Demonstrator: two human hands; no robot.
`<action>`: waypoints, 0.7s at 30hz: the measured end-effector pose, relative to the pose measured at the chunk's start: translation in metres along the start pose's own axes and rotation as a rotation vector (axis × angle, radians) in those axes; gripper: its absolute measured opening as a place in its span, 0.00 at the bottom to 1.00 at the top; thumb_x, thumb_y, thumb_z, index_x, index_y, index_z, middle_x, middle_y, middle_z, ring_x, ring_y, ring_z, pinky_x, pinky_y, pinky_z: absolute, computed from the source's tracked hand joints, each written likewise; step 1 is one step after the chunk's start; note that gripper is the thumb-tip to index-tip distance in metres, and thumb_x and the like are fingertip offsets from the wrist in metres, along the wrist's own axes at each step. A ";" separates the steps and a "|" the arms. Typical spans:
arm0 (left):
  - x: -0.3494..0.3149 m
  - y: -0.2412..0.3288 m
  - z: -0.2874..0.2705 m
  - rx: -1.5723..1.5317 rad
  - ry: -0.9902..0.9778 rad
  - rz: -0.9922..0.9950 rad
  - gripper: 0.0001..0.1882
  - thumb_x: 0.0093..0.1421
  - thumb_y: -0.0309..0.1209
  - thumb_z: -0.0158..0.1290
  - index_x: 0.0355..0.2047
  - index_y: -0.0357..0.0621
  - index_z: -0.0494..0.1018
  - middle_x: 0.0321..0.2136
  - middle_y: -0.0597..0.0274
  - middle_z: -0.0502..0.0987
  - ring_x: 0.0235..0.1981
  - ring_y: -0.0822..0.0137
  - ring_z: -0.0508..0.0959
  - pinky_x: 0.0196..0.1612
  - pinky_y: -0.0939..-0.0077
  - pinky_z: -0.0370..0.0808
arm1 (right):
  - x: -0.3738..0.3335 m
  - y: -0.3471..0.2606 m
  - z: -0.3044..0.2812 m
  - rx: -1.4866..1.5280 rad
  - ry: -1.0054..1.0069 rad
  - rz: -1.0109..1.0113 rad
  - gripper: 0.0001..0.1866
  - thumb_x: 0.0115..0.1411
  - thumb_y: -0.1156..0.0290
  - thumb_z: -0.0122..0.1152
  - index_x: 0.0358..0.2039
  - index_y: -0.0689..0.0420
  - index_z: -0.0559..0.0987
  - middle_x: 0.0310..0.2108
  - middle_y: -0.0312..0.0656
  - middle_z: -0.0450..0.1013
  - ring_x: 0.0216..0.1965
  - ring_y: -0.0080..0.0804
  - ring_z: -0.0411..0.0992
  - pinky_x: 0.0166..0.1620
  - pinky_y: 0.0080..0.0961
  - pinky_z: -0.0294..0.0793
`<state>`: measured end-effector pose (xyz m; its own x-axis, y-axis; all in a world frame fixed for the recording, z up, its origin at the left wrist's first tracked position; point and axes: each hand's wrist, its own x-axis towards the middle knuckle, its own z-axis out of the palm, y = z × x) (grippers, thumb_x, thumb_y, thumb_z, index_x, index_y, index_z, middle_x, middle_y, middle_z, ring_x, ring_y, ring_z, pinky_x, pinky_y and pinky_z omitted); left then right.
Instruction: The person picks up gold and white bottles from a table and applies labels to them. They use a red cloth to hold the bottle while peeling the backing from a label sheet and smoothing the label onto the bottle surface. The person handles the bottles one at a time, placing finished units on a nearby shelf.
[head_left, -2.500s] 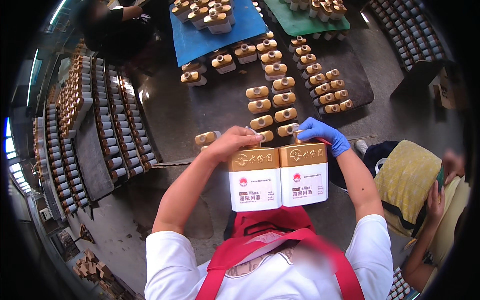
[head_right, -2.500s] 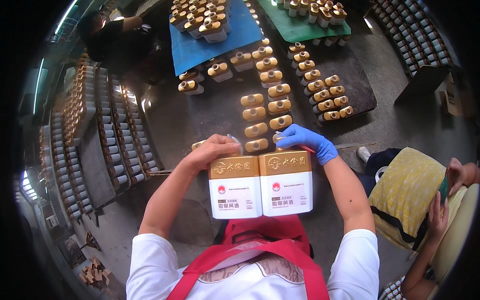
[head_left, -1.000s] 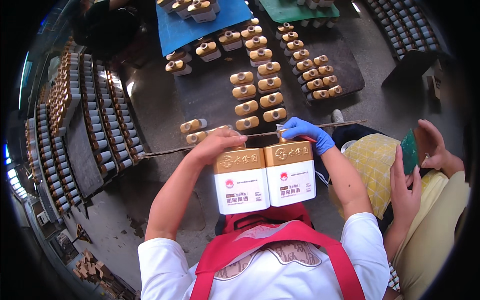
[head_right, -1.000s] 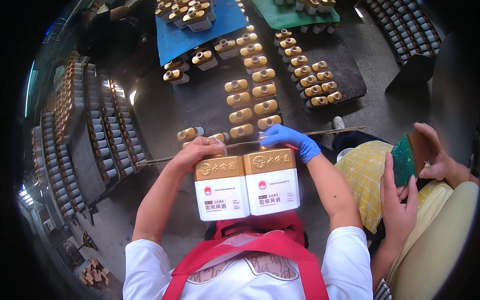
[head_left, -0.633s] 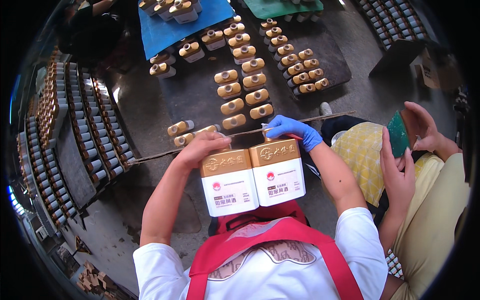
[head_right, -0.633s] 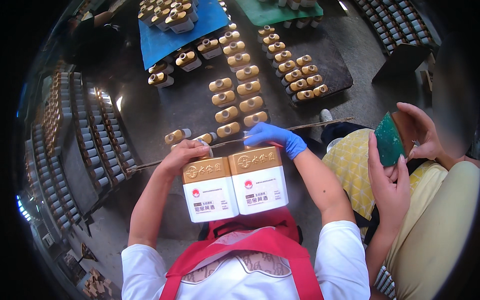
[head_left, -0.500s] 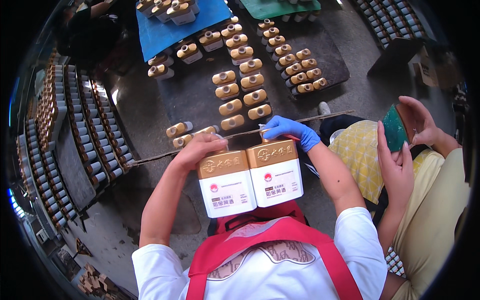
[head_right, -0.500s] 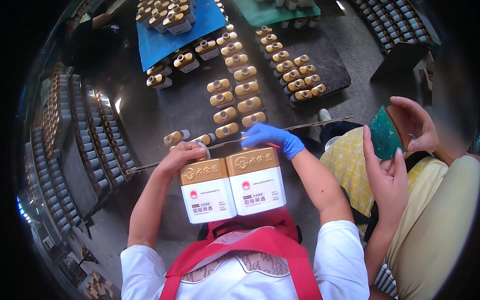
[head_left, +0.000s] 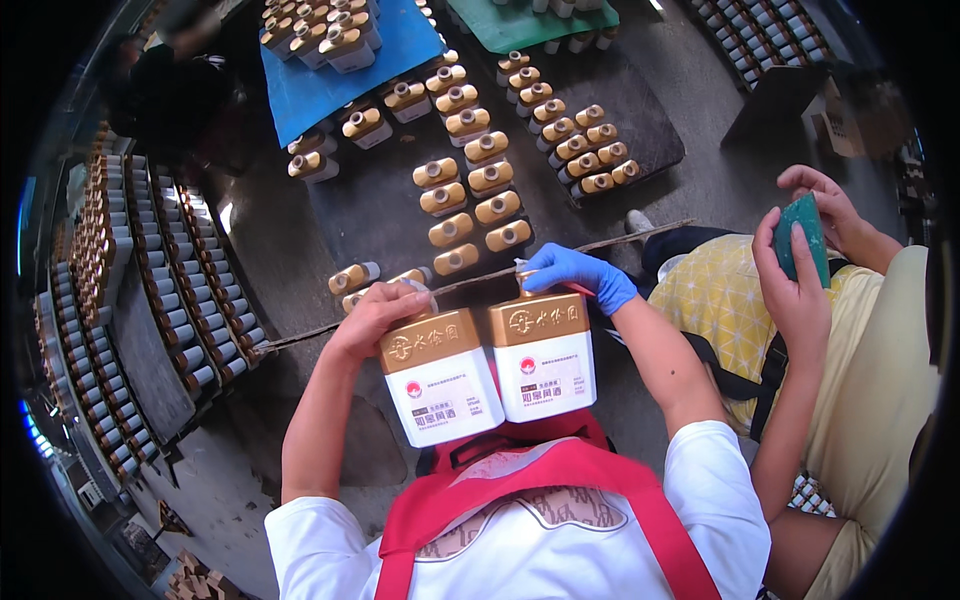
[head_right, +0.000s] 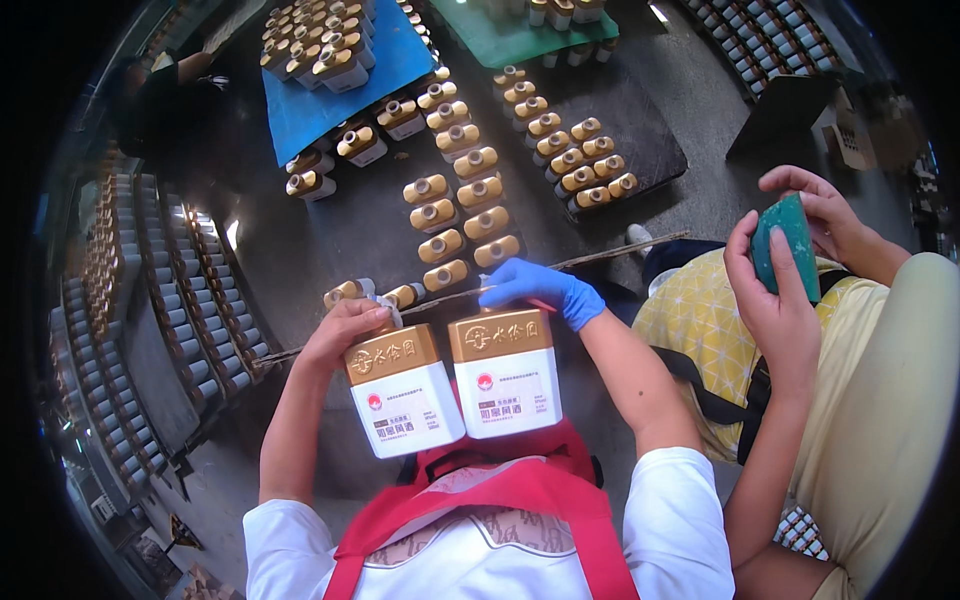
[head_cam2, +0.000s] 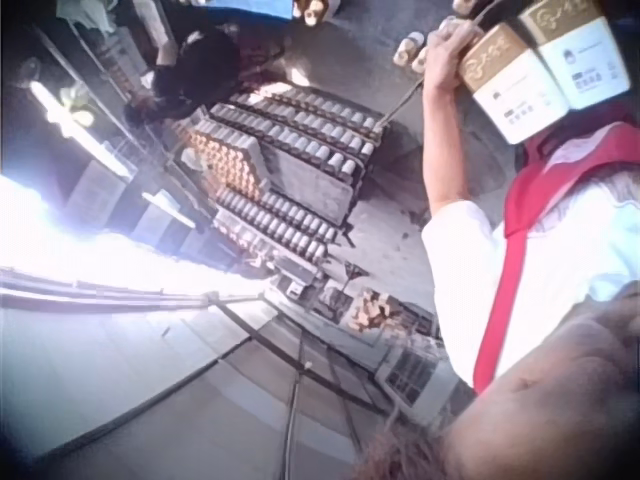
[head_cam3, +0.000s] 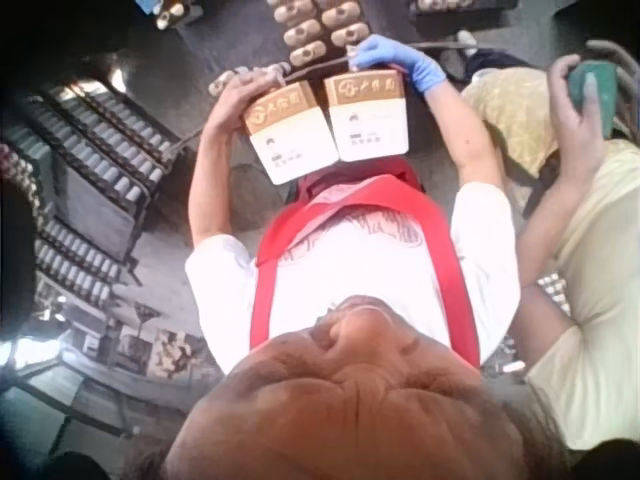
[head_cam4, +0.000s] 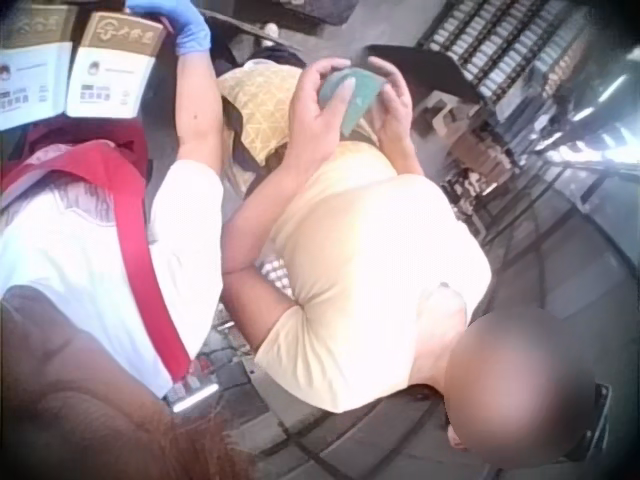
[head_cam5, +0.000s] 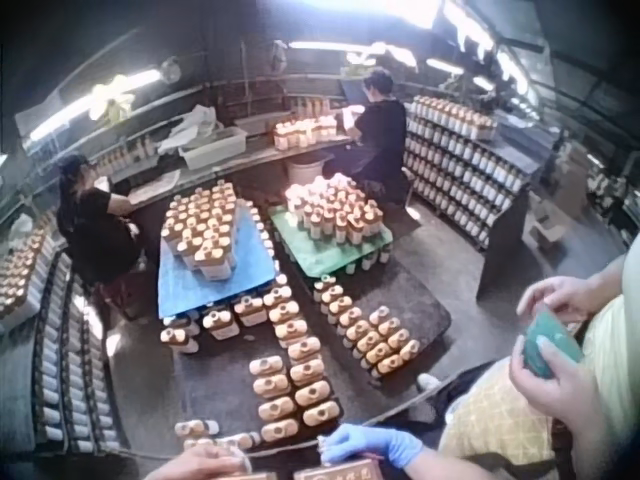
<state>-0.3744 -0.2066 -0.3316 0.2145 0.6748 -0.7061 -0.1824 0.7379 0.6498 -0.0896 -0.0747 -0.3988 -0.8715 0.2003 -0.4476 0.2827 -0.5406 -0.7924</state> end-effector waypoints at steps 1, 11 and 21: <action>-0.004 0.000 -0.001 0.005 0.003 0.031 0.16 0.59 0.40 0.55 0.22 0.41 0.72 0.19 0.71 0.72 0.20 0.81 0.70 0.24 0.84 0.66 | -0.006 -0.004 0.003 0.025 0.030 0.015 0.12 0.52 0.65 0.63 0.28 0.62 0.81 0.24 0.35 0.75 0.28 0.19 0.70 0.36 0.16 0.67; -0.075 0.021 -0.056 0.734 0.712 0.650 0.16 0.57 0.31 0.56 0.18 0.35 0.67 0.22 0.62 0.66 0.26 0.69 0.67 0.27 0.76 0.63 | -0.076 -0.022 0.027 -0.592 0.480 -0.205 0.12 0.47 0.69 0.67 0.18 0.64 0.75 0.15 0.42 0.64 0.18 0.24 0.62 0.26 0.25 0.62; 0.067 -0.063 -0.142 1.059 0.896 0.643 0.08 0.50 0.30 0.59 0.22 0.39 0.73 0.29 0.49 0.72 0.35 0.50 0.72 0.40 0.59 0.70 | -0.095 0.015 0.073 -1.183 0.907 -0.017 0.12 0.43 0.66 0.69 0.17 0.55 0.74 0.16 0.43 0.63 0.17 0.40 0.66 0.20 0.32 0.65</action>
<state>-0.4851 -0.2064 -0.4594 -0.3341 0.9386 0.0859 0.8163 0.2426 0.5242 -0.0318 -0.1614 -0.3380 -0.4635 0.8673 -0.1817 0.8155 0.3373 -0.4703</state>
